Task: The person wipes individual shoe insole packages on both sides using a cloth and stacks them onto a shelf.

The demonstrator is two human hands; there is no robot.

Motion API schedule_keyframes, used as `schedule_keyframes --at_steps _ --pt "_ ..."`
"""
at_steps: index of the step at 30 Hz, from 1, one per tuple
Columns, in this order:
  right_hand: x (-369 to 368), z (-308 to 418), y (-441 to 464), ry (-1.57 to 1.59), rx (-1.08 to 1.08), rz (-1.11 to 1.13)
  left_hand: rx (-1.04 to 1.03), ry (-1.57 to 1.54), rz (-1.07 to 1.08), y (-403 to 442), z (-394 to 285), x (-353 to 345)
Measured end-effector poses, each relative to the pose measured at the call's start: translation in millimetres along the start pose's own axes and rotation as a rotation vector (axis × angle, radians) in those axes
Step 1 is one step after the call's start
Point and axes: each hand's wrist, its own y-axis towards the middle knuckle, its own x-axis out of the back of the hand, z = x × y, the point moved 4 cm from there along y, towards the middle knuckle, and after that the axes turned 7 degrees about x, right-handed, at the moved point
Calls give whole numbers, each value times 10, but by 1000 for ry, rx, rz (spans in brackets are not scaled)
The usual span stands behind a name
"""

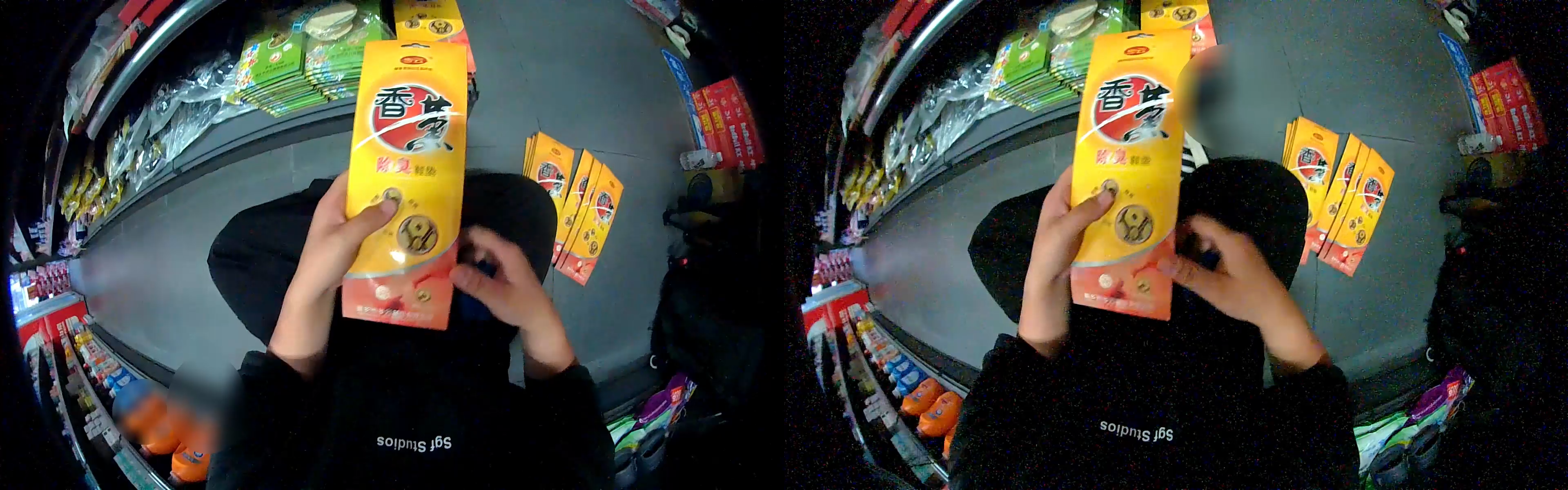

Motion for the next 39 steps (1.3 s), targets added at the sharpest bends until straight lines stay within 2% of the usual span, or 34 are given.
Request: schedule_keyframes --at_steps 2,5,6,9,10,12,16,19,21,24,25,28,30,32,35,39 --pt "-70 -6 -30 422 -63 2 -34 9 14 194 -36 -117" --pt "119 -22 -4 235 -15 -92 -97 20 119 471 -179 -289" --pt "193 -36 52 245 -87 -161 -108 23 110 567 -208 -337" --pt "618 -195 320 101 -91 -257 -151 114 142 821 -299 -454" --pt "761 -227 472 25 -115 -284 -105 162 117 887 -294 -460" --pt "936 -172 810 210 -94 -333 6 310 120 970 -312 -464" --pt "1294 -293 1360 178 -127 -258 -98 292 106 1325 -167 -385" --pt "1372 -244 1691 91 -118 -204 -217 277 -26 1512 -226 -311" --pt "1424 -212 1896 -326 -38 -109 -274 271 -118 1596 -249 -252" --pt "1512 -312 2166 -513 -21 -7 -287 363 -248 1673 -280 -224" --pt "1504 -363 2233 -530 81 -52 -316 397 -272 1736 -246 -180" --pt "1519 -483 2372 -657 -20 10 -378 467 -327 1847 -175 -77" --pt "1510 -620 2439 -620 6 17 -415 507 -358 1898 -141 -52" --pt "1520 -701 2502 -640 135 4 -466 606 -404 1934 -119 -27" --pt "1483 -621 2470 -726 16 79 -517 709 -511 1960 -86 29" --pt "1432 -674 2441 -798 6 73 -480 783 -555 1822 -196 -97"
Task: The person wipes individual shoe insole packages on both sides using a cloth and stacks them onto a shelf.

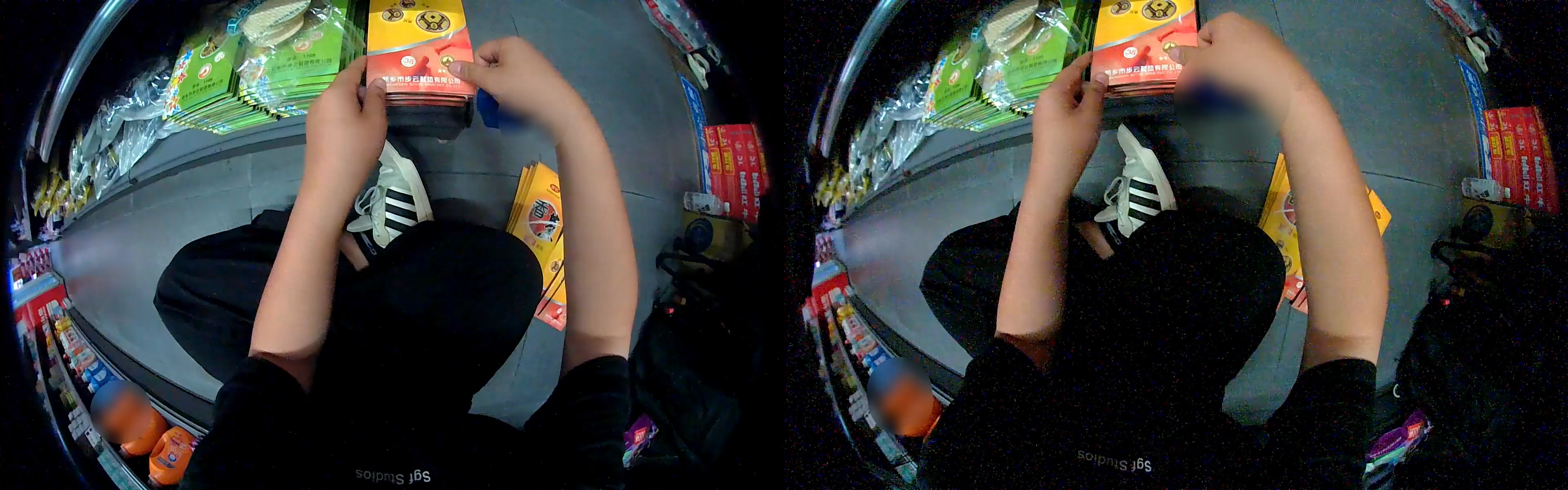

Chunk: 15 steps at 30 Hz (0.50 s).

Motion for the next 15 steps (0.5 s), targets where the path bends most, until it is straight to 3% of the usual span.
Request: schedule_keyframes --at_steps 2,9,11,15 --pt "-45 -39 -18 41 2 -36 39 124 4 -14 -35 6" --pt "121 90 -117 29 -19 -76 11 112 -31 -188 20 103" --pt "325 209 -155 59 -88 -124 157 -30 36 -326 6 270" --pt "474 768 -53 94 110 -177 90 -252 -73 -388 227 772"
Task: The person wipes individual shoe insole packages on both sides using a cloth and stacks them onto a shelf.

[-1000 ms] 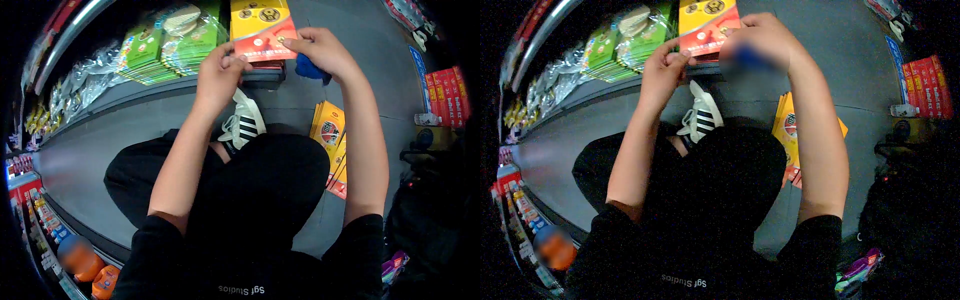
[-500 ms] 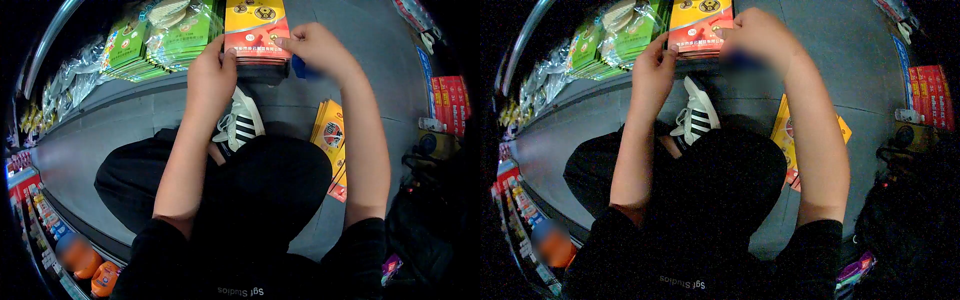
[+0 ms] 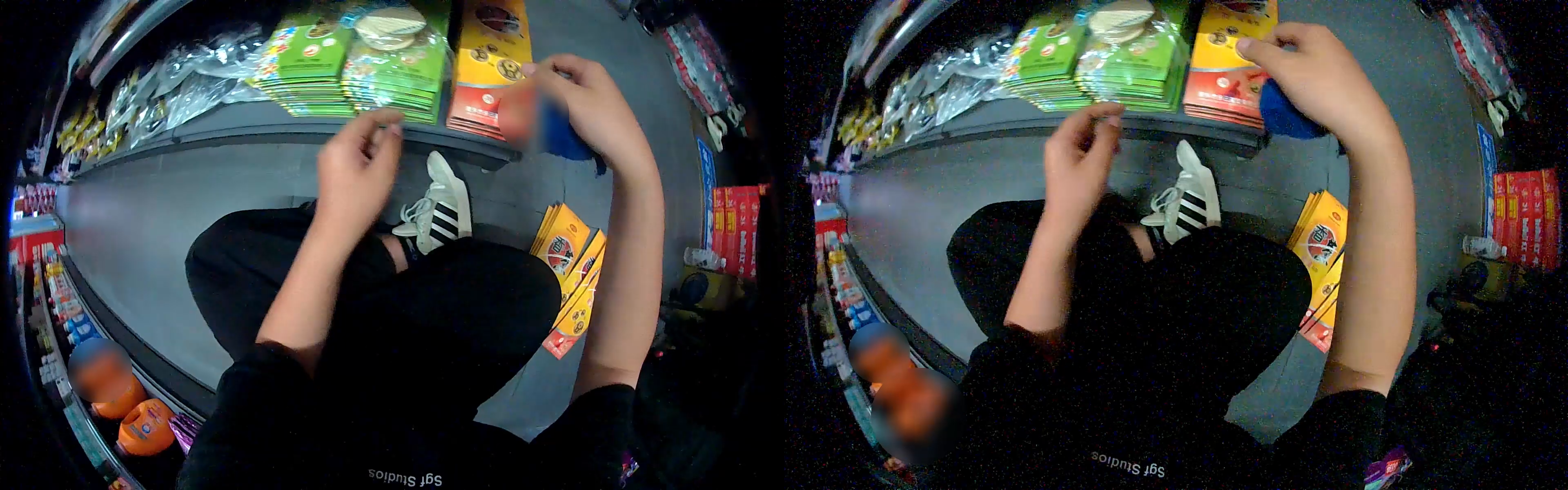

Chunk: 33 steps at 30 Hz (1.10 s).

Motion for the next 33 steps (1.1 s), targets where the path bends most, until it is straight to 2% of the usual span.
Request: schedule_keyframes --at_steps 2,4,6,7,9,12,13,14,16,19,20,22,24,26,28,30,31,32,33 --pt "-115 150 216 -82 94 -1 -64 -29 -95 194 -24 309" --pt "-250 394 393 -57 99 46 128 -183 -27 353 -117 528" --pt "-484 330 664 -36 -22 162 181 20 174 428 -142 554" --pt "-547 328 784 -41 -5 165 162 114 286 457 -113 502" --pt "-699 248 937 -71 -205 397 279 -26 381 488 -41 365" --pt "-718 377 937 -55 -248 381 161 -17 401 516 -56 311" --pt "-723 430 920 -22 -290 360 66 -99 320 534 -72 324" --pt "-722 484 892 -32 -294 364 69 -110 321 560 -23 360" --pt "-736 628 827 239 -290 355 64 -151 203 601 -95 622" --pt "-869 918 791 318 -208 297 142 -164 168 662 -55 1012" --pt "-897 1066 743 276 -238 226 185 -145 141 670 -31 1114" --pt "-1109 1070 851 241 -140 258 207 -101 117 699 -2 1244" --pt "-1243 1062 898 196 -159 288 232 -57 91 682 31 1377" --pt "-1240 1044 857 -55 -95 195 342 54 190 630 121 1415" --pt "-1127 1062 615 -89 -5 105 443 224 302 561 368 1455" --pt "-954 1055 192 -20 43 101 461 350 445 408 360 1428" --pt "-821 1079 -82 22 -16 189 406 368 554 373 466 1369" --pt "-708 926 -290 5 -77 173 372 298 550 261 395 1262" --pt "-577 764 -541 47 -68 141 362 273 649 152 345 1127"
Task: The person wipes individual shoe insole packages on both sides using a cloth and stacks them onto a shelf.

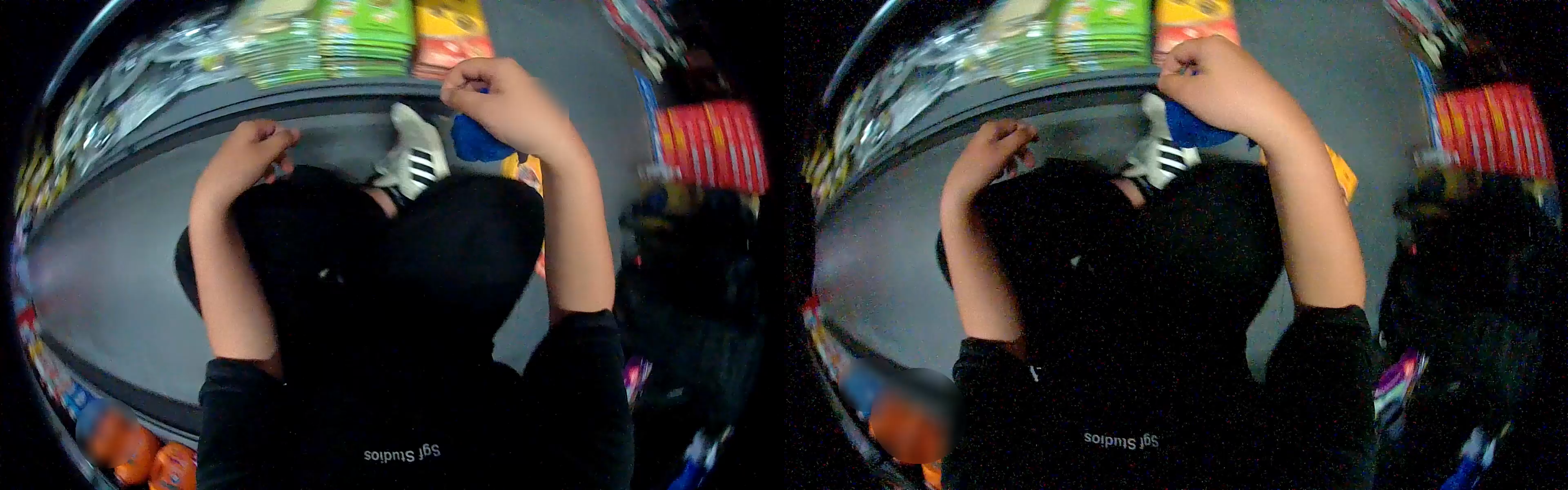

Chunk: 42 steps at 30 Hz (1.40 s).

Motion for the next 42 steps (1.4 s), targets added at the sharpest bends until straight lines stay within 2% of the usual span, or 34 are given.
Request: schedule_keyframes --at_steps 2,5,7,8,9,10,11,12,15,17,18,19,21,25,27,29,31,33,35,37,39,42 --pt "221 -378 -541 40 -36 -58 -33 21 149 24 -148 -375" --pt "498 -1166 -1509 244 -529 -257 -108 -80 329 101 -403 -972" --pt "510 -1662 -2114 246 -653 -287 -85 -183 368 156 -640 -1398" --pt "509 -1777 -2346 261 -625 -348 -83 -175 399 236 -712 -1546" --pt "442 -1901 -2564 314 -808 -365 -195 -73 373 399 -770 -1741" --pt "424 -2007 -2740 269 -867 -357 -307 25 352 537 -875 -1925" --pt "352 -2145 -2909 228 -926 -348 -394 20 429 666 -960 -2091" --pt "266 -2296 -3030 151 -850 -358 -316 51 482 738 -1097 -2242" --pt "49 -2536 -3198 212 -893 -338 -176 126 572 1017 -1350 -2733" --pt "-91 -2562 -3103 314 -974 -266 -231 135 648 1319 -1264 -3039" --pt "-195 -2628 -3039 330 -973 -246 -201 84 760 1499 -1124 -3182" --pt "-294 -2683 -2969 346 -969 -223 -192 97 769 1609 -1048 -3327" --pt "-375 -2779 -2839 290 -986 -200 12 271 905 1716 -837 -3568" --pt "-471 -2932 -2686 185 -1016 -213 7 283 899 1692 -698 -3742" --pt "-522 -2998 -2680 196 -1027 -203 43 171 924 1672 -730 -3751" --pt "-564 -3085 -2693 157 -973 -245 22 214 888 1670 -746 -3753" --pt "-532 -3112 -2699 227 -970 -232 -3 256 854 1711 -714 -3748" --pt "-500 -3091 -2704 520 -850 -247 -36 236 915 1741 -677 -3771" --pt "-332 -2996 -2762 634 -791 -395 -6 230 908 1727 -688 -3732" --pt "-22 -2906 -2857 590 -774 -433 14 220 895 1629 -835 -3653" --pt "341 -2704 -2951 674 -700 -525 -149 155 719 1459 -1127 -3498" --pt "824 -2386 -3054 780 -624 -668 -273 -24 617 1062 -1564 -3303"
